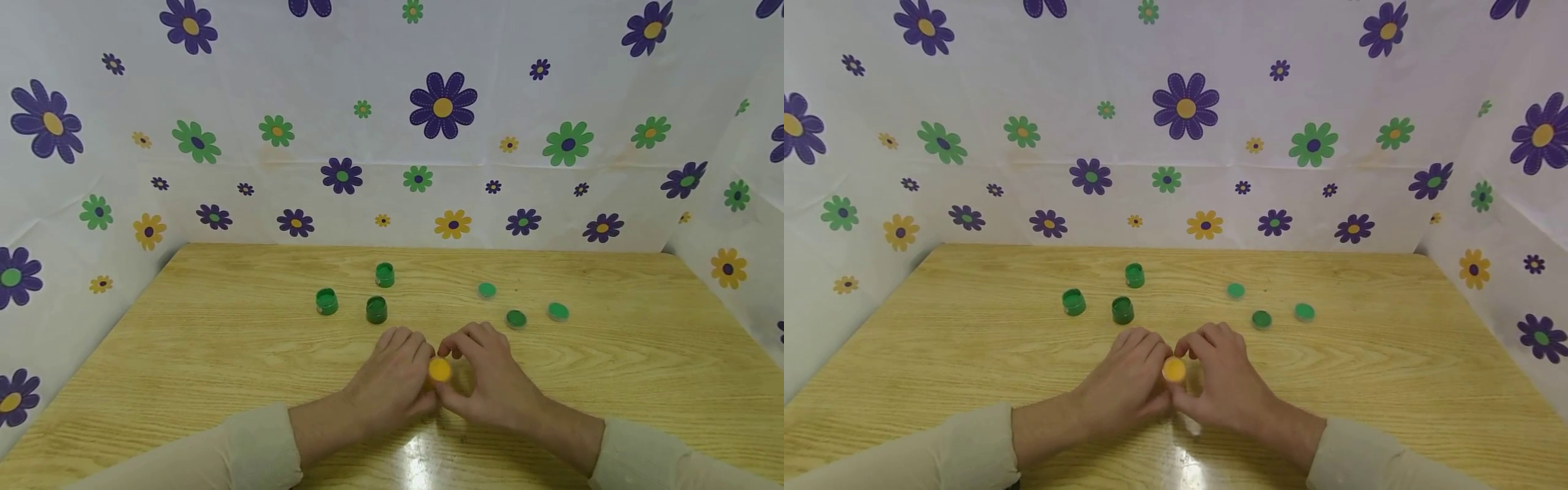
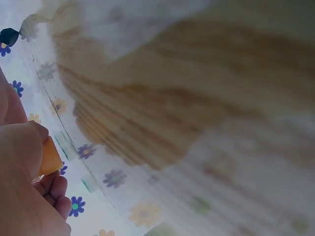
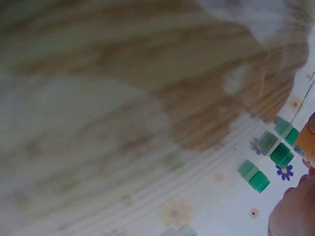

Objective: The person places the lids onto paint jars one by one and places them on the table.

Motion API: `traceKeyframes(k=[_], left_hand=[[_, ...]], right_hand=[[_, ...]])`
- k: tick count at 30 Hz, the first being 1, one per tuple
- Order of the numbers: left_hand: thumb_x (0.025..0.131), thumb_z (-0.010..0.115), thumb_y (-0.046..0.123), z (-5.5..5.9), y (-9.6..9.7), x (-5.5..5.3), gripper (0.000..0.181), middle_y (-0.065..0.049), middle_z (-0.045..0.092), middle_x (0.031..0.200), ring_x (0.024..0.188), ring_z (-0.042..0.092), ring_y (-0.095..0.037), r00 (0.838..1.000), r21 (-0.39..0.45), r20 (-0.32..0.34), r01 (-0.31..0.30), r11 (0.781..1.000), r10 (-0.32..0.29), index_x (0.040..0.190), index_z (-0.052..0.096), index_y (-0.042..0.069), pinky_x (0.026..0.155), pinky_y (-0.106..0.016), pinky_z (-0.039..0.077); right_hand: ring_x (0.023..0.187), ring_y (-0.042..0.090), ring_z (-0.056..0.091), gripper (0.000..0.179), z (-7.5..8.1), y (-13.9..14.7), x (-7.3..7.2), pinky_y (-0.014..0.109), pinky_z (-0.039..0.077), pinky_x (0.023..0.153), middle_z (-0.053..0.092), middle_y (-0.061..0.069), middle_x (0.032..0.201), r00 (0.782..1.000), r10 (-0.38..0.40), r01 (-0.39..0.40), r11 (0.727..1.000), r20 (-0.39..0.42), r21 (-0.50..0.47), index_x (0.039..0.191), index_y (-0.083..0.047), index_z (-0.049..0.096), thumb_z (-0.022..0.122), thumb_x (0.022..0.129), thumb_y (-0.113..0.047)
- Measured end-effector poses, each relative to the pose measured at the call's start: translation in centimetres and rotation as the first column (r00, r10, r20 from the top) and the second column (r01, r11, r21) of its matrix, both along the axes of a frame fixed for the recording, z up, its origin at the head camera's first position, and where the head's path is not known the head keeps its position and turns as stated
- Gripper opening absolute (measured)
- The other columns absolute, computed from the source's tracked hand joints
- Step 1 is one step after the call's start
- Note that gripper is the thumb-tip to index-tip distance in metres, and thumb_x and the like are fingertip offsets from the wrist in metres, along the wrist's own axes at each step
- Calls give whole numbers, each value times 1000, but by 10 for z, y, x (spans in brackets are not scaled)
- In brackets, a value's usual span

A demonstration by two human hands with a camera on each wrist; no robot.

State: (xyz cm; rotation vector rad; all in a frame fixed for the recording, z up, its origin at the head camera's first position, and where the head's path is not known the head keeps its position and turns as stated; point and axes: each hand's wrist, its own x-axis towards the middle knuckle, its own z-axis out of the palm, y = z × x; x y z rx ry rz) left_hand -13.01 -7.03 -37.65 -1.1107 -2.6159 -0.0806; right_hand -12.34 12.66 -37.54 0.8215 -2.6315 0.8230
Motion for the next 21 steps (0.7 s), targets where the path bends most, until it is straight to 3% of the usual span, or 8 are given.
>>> traceKeyframes(k=[7, 21], left_hand=[[88, 65, 42, 0, 0, -1, 34, 4, 51, 90, 86, 39, -14, 1000, -18, 7, -1, 1000, 1, 101, 59, 12, 84, -29, 31], [88, 65, 43, 0, 2, 1, 29, 4, 53, 89, 89, 44, -16, 997, -74, -62, 35, 997, -40, 91, 58, 14, 88, -30, 36]], right_hand=[[89, 7, 45, 29, 0, 0, 0, 36, 39, 85, 56, -7, 90, 999, -13, 13, 1000, -38, 3, 91, -20, 62, 81, 73, -33], [81, 6, 40, 37, 1, 0, -1, 33, 36, 81, 47, -14, 78, 996, -81, 79, 995, 23, 58, 72, -24, 55, 84, 74, -46]])
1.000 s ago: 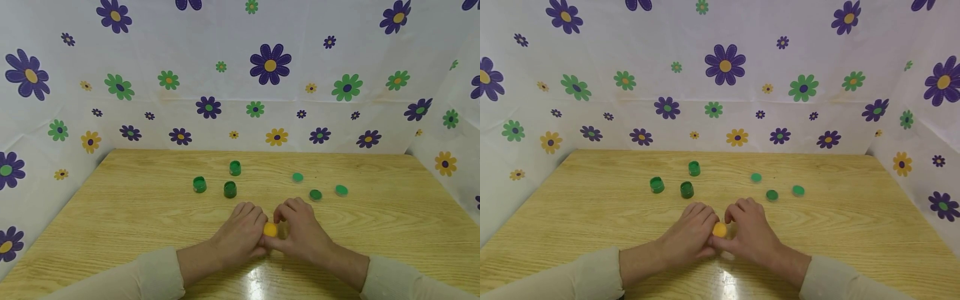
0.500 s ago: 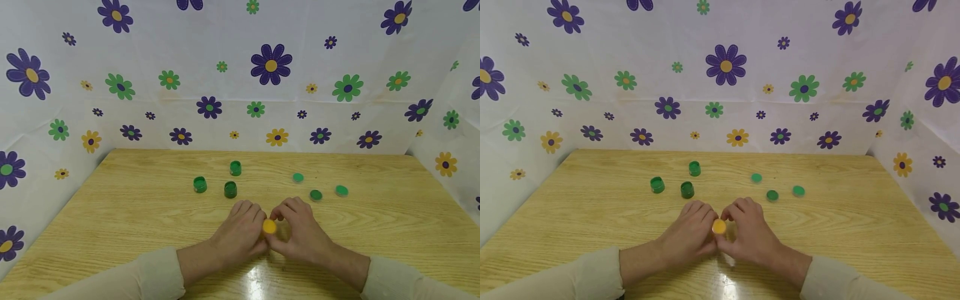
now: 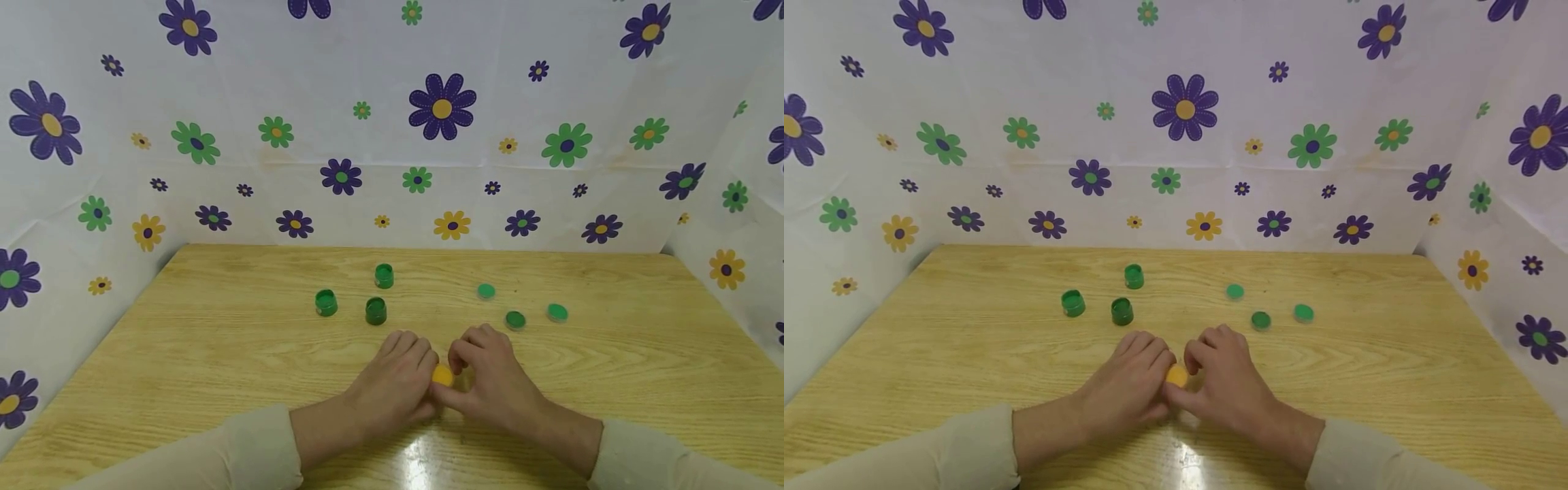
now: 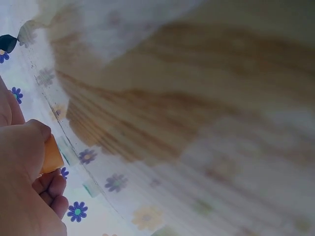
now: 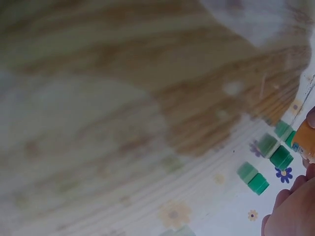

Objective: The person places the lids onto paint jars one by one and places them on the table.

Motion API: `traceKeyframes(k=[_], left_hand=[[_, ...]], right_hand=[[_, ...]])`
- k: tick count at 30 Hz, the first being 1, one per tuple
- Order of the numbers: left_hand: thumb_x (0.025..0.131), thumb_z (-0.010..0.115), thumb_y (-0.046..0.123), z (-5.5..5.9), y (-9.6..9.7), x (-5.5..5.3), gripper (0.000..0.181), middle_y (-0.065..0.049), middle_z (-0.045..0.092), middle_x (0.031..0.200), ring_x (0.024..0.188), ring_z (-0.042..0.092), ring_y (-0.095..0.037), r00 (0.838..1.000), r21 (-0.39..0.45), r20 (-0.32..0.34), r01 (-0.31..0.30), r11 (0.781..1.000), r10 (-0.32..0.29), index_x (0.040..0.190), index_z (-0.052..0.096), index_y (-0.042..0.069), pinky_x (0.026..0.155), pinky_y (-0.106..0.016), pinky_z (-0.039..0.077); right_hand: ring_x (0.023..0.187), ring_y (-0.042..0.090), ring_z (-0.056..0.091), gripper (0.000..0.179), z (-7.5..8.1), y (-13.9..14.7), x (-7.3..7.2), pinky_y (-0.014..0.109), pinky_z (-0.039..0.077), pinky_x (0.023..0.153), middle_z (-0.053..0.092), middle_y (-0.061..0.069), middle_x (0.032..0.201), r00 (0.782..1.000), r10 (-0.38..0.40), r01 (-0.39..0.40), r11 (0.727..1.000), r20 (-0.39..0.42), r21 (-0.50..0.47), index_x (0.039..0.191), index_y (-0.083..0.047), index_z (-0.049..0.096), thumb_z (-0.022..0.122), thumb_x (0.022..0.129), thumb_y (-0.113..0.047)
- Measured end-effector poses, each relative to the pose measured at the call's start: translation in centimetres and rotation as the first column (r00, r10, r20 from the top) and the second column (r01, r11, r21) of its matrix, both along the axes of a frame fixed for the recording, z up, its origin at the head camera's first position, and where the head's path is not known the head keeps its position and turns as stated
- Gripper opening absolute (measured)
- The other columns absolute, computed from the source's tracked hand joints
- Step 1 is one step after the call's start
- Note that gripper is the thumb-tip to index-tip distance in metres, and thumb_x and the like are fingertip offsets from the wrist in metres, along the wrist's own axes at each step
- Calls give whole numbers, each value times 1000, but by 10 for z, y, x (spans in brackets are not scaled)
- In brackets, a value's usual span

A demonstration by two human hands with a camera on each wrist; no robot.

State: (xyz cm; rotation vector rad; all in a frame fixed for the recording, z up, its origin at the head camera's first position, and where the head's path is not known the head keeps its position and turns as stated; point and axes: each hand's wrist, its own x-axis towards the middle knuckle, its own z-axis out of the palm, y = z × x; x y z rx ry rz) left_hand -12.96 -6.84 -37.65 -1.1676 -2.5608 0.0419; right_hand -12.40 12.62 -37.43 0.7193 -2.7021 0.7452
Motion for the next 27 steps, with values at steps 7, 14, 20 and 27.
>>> traceKeyframes(k=[7, 14, 20, 27], left_hand=[[88, 66, 48, 1, -2, 0, 36, 3, 54, 92, 92, 44, -16, 1000, 11, 18, -5, 1000, 5, 95, 58, 14, 89, -30, 37], [87, 67, 51, 1, 0, 0, 42, 3, 54, 94, 90, 43, -16, 999, 9, 33, -27, 1000, 27, 101, 60, 11, 86, -30, 35], [92, 62, 45, 1, -1, 0, 36, 3, 54, 92, 88, 43, -16, 996, 88, 80, -52, 995, 45, 101, 60, 10, 85, -30, 35], [91, 63, 41, 1, -1, 0, 30, 4, 51, 88, 86, 41, -15, 999, 80, 37, -40, 996, 37, 96, 59, 12, 83, -29, 33]], right_hand=[[83, 7, 40, 44, 2, 0, 1, 34, 37, 82, 51, -9, 81, 1000, -7, 7, 1000, 0, 23, 83, -20, 59, 80, 74, -57], [92, 8, 43, 47, 1, 2, 2, 38, 38, 85, 56, -5, 94, 999, 43, -44, 999, -7, -32, 105, -17, 62, 81, 75, -48], [92, 9, 44, 37, 1, 2, 1, 41, 38, 86, 56, -4, 95, 996, 80, -83, 995, -45, -56, 101, -19, 62, 82, 72, -31], [88, 8, 44, 32, -1, 1, 0, 37, 38, 84, 56, -4, 91, 992, 90, -95, 994, -90, -54, 95, -18, 61, 82, 72, -29]])
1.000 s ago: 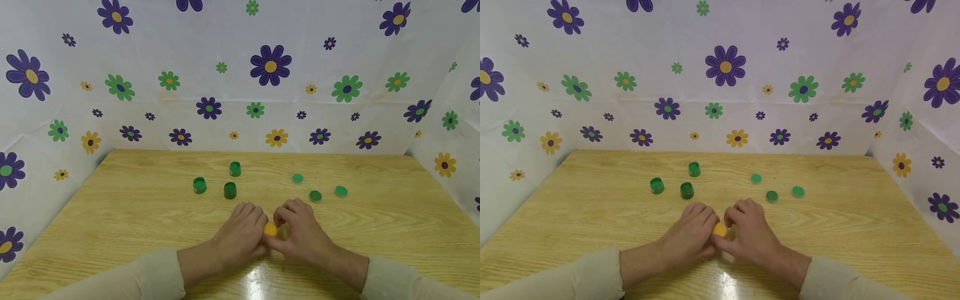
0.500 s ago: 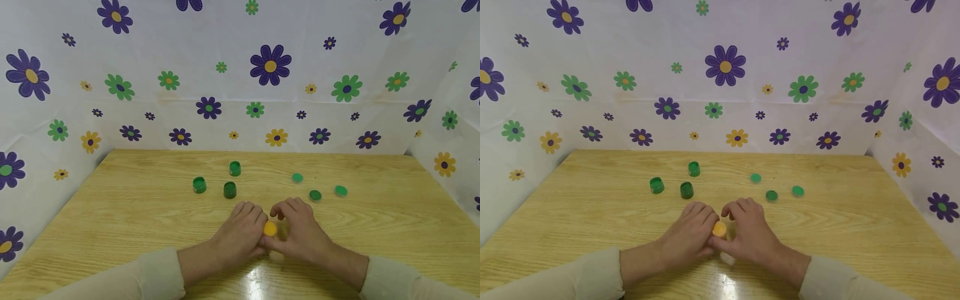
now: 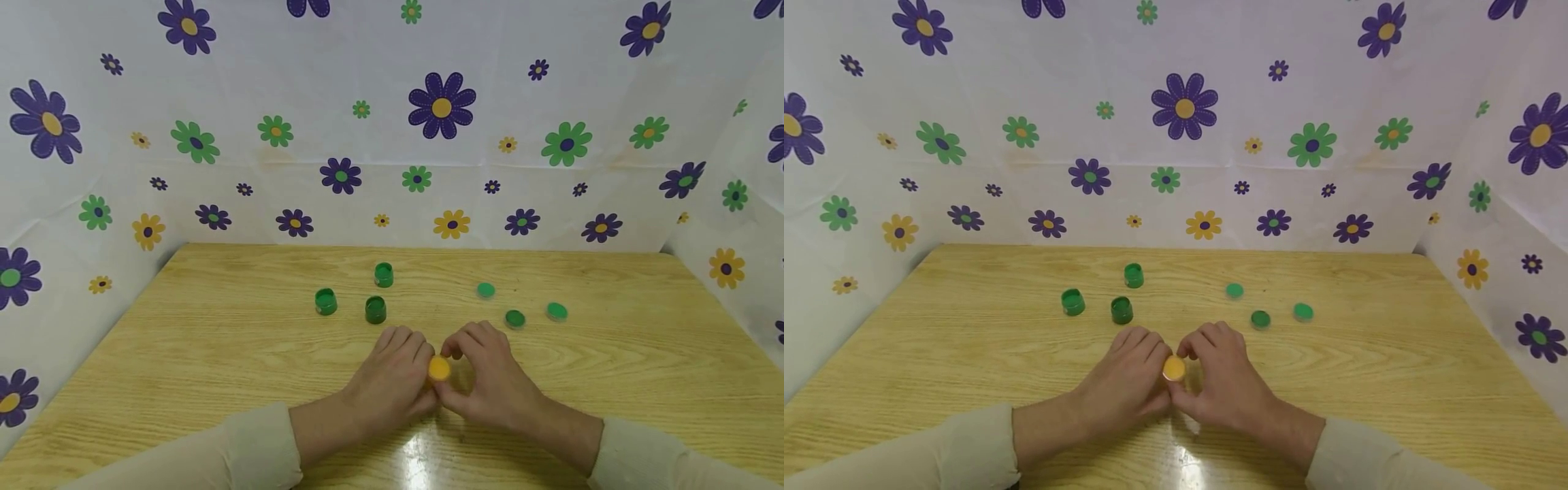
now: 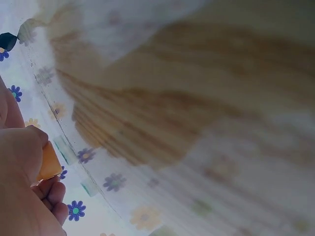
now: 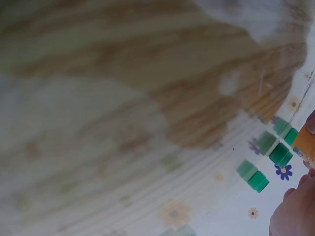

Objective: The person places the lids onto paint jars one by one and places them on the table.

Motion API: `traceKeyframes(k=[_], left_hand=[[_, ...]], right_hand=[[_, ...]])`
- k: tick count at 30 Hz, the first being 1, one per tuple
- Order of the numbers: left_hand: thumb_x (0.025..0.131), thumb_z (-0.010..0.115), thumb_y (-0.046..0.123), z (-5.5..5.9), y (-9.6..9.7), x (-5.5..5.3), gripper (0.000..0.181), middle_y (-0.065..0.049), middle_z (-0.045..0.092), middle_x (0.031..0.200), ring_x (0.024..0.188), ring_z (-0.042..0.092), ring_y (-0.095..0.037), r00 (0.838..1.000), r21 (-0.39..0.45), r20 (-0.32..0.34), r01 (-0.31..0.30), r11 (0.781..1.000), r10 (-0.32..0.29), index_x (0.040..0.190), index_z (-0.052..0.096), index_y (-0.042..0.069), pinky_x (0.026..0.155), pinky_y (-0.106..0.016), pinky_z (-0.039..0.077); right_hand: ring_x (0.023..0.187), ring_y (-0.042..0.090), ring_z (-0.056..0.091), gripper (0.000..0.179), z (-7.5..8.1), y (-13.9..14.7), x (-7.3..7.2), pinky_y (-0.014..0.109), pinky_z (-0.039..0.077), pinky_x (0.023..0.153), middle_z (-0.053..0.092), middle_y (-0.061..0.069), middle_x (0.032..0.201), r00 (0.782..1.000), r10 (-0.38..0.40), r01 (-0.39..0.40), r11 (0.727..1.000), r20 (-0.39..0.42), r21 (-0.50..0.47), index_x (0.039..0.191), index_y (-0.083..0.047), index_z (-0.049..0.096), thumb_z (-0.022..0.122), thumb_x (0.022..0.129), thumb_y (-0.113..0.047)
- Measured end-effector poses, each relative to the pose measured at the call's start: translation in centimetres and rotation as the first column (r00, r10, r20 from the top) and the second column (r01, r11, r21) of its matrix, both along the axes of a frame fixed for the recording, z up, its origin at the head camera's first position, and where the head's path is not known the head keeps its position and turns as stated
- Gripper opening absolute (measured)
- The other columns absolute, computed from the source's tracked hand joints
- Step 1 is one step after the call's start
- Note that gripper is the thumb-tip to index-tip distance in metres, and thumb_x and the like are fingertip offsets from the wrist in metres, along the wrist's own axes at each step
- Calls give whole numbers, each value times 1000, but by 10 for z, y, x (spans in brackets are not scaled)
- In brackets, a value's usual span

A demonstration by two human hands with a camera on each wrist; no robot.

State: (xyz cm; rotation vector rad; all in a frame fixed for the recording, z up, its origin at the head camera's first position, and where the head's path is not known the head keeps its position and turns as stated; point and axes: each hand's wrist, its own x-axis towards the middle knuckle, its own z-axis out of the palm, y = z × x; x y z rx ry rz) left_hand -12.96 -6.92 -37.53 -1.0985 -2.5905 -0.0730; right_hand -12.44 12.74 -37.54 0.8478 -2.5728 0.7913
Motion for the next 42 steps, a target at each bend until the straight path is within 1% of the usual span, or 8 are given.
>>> traceKeyframes(k=[7, 10, 15, 18, 23, 31, 35, 42], left_hand=[[86, 68, 45, -1, 0, 0, 34, 4, 51, 87, 87, 41, -16, 997, -62, -71, 3, 998, -8, 92, 59, 13, 84, -29, 33], [85, 69, 49, -1, 1, 1, 39, 3, 52, 87, 87, 41, -16, 996, -83, -94, 2, 997, -10, 92, 59, 13, 85, -30, 34], [84, 70, 53, -1, 1, 1, 44, 3, 53, 88, 89, 42, -17, 994, -109, -108, -11, 994, -1, 93, 59, 12, 85, -30, 34], [86, 68, 50, -1, 2, 1, 39, 3, 51, 87, 88, 42, -17, 994, -122, -113, -19, 992, 5, 93, 59, 12, 85, -30, 34], [90, 62, 45, -1, 3, 0, 34, 3, 49, 84, 86, 41, -17, 994, -122, -106, -31, 992, 18, 93, 59, 12, 84, -30, 33], [90, 61, 43, -2, 2, 0, 30, 3, 48, 84, 85, 40, -17, 994, -118, -107, -34, 992, 22, 93, 59, 12, 84, -30, 33], [89, 62, 43, -1, 3, 0, 31, 3, 49, 84, 87, 41, -17, 992, -121, -122, -31, 992, 17, 91, 58, 12, 85, -30, 34], [88, 64, 49, -2, 3, 1, 37, 3, 50, 86, 88, 43, -17, 992, -126, -126, -25, 992, 9, 91, 58, 13, 87, -31, 35]], right_hand=[[88, 8, 44, 36, 0, 0, 1, 37, 38, 86, 54, -7, 89, 1000, -25, 25, 999, 6, 32, 90, -18, 58, 84, 73, -38], [88, 10, 42, 36, 0, 0, 2, 37, 35, 87, 52, -6, 89, 999, -45, 45, 996, -4, 82, 87, -19, 57, 81, 76, -44], [90, 15, 40, 41, 1, -2, 3, 38, 33, 90, 50, -5, 94, 995, -95, 96, 971, -13, 217, 98, -18, 57, 69, 83, -55], [93, 17, 41, 41, 1, -2, 3, 39, 32, 92, 51, -4, 97, 994, -109, 108, 963, -12, 248, 103, -19, 59, 66, 84, -55], [98, 20, 43, 30, 0, -2, 3, 41, 32, 94, 49, -5, 97, 994, -105, 111, 959, -37, 260, 101, -23, 64, 66, 82, -47], [93, 20, 42, 23, 0, -2, 2, 39, 33, 90, 48, -3, 94, 987, -76, 109, 964, -141, 243, 91, -22, 64, 68, 81, -43], [90, 19, 42, 22, -2, -2, 1, 37, 33, 88, 48, -4, 91, 981, -64, 104, 970, -184, 218, 85, -22, 62, 69, 79, -42], [87, 19, 42, 28, -3, -1, 1, 37, 33, 86, 48, -4, 89, 974, -46, 97, 969, -222, 225, 79, -21, 60, 71, 78, -46]])
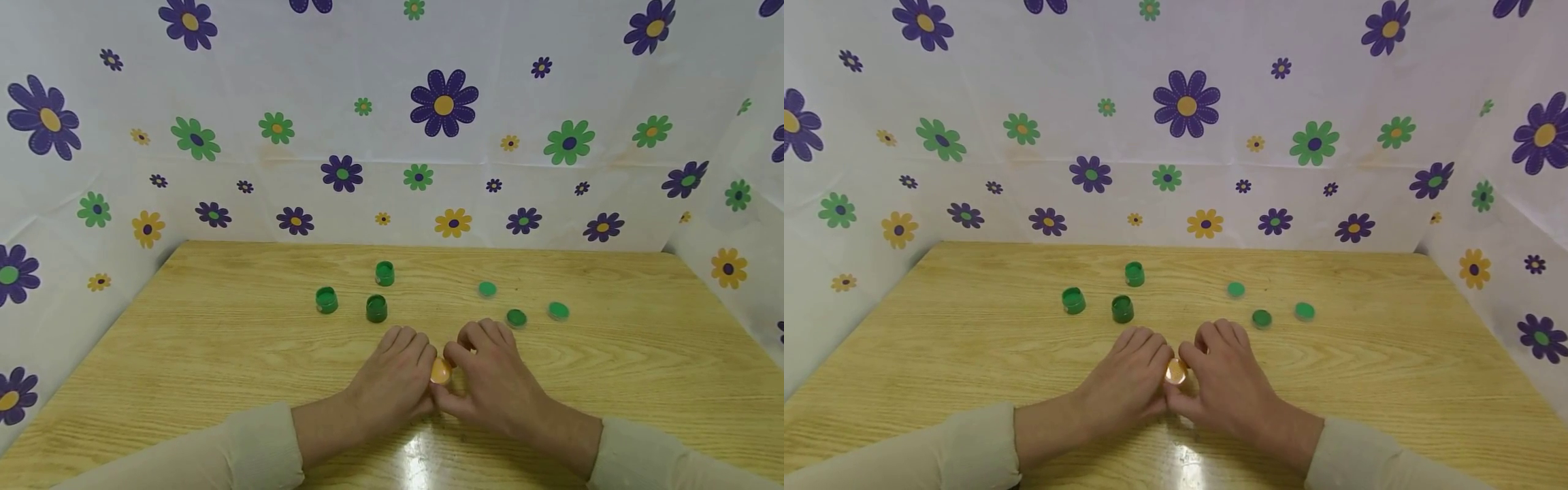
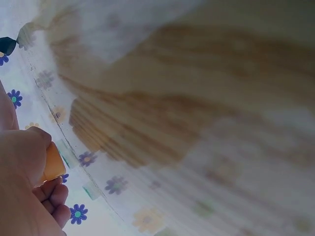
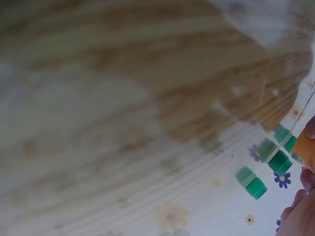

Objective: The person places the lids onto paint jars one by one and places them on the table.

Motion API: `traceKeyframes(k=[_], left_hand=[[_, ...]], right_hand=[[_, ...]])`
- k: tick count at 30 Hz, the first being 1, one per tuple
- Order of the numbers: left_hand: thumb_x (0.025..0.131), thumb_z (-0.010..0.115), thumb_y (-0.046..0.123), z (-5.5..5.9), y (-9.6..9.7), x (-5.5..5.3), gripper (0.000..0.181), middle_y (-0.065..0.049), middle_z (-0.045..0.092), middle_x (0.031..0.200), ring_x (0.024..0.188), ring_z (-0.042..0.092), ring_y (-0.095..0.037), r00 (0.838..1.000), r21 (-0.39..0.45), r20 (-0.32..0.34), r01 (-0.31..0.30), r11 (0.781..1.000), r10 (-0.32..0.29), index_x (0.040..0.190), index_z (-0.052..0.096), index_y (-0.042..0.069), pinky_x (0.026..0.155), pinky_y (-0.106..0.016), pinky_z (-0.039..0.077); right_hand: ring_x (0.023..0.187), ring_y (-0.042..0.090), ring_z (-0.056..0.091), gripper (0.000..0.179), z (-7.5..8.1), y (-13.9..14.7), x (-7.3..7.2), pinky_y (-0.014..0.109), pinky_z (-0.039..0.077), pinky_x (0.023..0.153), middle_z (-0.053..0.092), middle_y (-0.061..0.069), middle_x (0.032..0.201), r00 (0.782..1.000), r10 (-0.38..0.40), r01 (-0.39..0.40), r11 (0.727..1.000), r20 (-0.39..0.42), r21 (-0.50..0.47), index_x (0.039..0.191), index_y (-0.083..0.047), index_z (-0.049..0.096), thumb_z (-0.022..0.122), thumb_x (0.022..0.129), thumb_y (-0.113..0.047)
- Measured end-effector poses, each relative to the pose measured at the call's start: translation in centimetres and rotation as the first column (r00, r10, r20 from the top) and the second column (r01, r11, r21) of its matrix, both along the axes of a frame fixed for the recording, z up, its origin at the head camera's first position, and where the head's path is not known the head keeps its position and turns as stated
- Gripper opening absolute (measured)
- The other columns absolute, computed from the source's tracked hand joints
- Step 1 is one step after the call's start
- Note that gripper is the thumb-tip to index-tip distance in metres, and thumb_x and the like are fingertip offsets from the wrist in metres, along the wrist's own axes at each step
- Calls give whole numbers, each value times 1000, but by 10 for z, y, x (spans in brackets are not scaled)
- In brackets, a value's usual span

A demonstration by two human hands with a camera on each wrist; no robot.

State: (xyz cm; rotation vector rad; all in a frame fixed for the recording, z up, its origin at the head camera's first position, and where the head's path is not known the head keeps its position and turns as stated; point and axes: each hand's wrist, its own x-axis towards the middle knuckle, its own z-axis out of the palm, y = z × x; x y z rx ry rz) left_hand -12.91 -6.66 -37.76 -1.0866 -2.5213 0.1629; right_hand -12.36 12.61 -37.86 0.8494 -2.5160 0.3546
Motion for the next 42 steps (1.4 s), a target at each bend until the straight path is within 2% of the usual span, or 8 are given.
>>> traceKeyframes(k=[6, 10, 15, 21, 33, 42], left_hand=[[86, 67, 53, 0, 0, 0, 41, 3, 50, 86, 89, 43, -17, 1000, -8, -6, 0, 1000, 0, 91, 58, 13, 87, -31, 35], [85, 68, 52, -1, 0, 0, 41, 3, 50, 84, 88, 42, -17, 1000, 4, -12, 3, 1000, -3, 90, 58, 12, 87, -30, 35], [88, 63, 44, -1, -1, 0, 32, 3, 49, 82, 86, 42, -17, 1000, 30, -17, 6, 1000, -5, 89, 58, 12, 85, -30, 35], [89, 62, 41, -2, -1, -1, 29, 3, 48, 82, 85, 41, -16, 1000, 46, 2, 7, 999, -8, 89, 58, 13, 85, -30, 34], [87, 63, 40, -3, 0, -1, 28, 3, 47, 79, 82, 40, -16, 1000, 33, -27, 7, 999, -6, 85, 57, 13, 81, -29, 33], [88, 64, 43, -2, 0, -1, 31, 3, 47, 79, 82, 40, -16, 1000, 27, -20, 10, 1000, -9, 85, 56, 13, 80, -29, 32]], right_hand=[[84, 17, 40, 35, 0, 0, 0, 36, 33, 83, 46, -4, 86, 1000, -4, 4, 1000, -6, 16, 76, -19, 57, 74, 78, -50], [86, 18, 43, 37, 1, 0, 1, 36, 34, 85, 49, -5, 88, 1000, -12, 11, 1000, 19, 12, 86, -18, 60, 71, 80, -53], [92, 17, 47, 32, 1, 0, 0, 38, 34, 89, 53, -5, 92, 999, 16, -16, 1000, 35, -18, 97, -18, 63, 69, 79, -45], [88, 15, 45, 26, 0, 0, 0, 37, 34, 86, 52, -6, 89, 999, 53, -52, 998, 14, -42, 95, -19, 63, 68, 76, -37], [91, 16, 46, 24, 0, 0, 0, 37, 34, 89, 54, -4, 90, 999, 43, -42, 998, 23, -37, 89, -19, 61, 68, 79, -40], [90, 16, 46, 25, 0, -1, 0, 37, 35, 89, 54, -4, 89, 999, 43, -42, 998, 24, -41, 86, -18, 59, 69, 78, -40]])
